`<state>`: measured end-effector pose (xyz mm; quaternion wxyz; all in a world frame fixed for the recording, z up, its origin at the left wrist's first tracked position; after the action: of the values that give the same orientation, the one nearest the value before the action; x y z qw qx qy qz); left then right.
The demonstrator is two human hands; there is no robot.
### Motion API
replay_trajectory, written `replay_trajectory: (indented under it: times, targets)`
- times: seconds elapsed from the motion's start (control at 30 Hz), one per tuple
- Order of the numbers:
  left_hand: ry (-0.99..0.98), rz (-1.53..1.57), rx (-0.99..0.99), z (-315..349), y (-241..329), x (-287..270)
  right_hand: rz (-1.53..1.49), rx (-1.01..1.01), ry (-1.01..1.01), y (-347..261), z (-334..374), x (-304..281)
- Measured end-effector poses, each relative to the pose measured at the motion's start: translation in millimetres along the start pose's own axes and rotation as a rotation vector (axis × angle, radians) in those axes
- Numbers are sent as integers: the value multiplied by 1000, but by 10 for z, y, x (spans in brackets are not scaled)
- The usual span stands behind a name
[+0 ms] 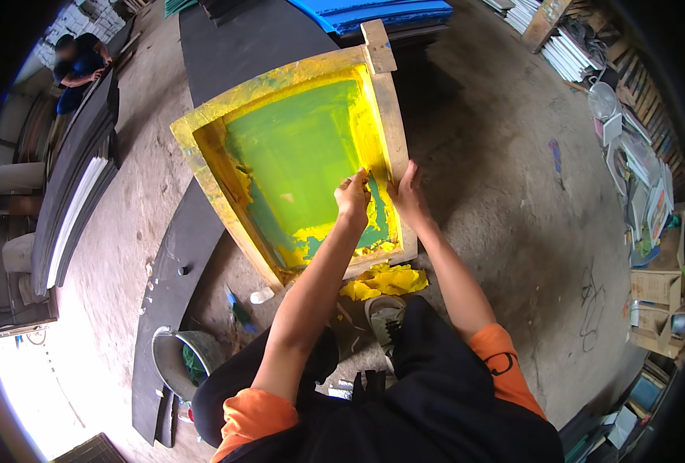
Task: The person applies yellow tape to the edges of a wooden frame containing a green surface. They press the tape along the perimeter and smooth it down with their fingers.
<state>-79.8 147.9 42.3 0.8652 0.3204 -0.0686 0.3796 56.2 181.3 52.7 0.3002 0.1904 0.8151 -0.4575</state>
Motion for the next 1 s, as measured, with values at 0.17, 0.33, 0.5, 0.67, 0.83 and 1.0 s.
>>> replay_trajectory:
  times: [0.17, 0.33, 0.5, 0.67, 0.83, 1.0]
  targets:
    - [-73, -72, 115, 255, 394, 85, 129, -82, 61, 30, 39, -13]
    - [-119, -126, 60, 230, 247, -79, 28, 91, -24, -21, -5, -9]
    - [-200, -349, -50, 119, 97, 0, 24, 47, 10, 30, 22, -30]
    - [-156, -168, -92, -79, 135, 73, -20, 57, 3, -7, 17, -8]
    - [12, -68, 168, -1, 219, 45, -26, 47, -2, 16, 9, -33]
    - [-26, 217, 384, 246, 417, 182, 1, 14, 23, 8, 49, -46]
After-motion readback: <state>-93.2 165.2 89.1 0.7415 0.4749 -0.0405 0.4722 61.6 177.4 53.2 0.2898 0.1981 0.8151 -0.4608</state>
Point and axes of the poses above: each hand's wrist, its own z-axis away from the middle knuckle, its own x-axis out of the palm, y = z × x, the point moved 7 cm from there along -z, towards the middle knuckle, and after that the axes turned 14 degrees about -x, right-handed, at the moved point
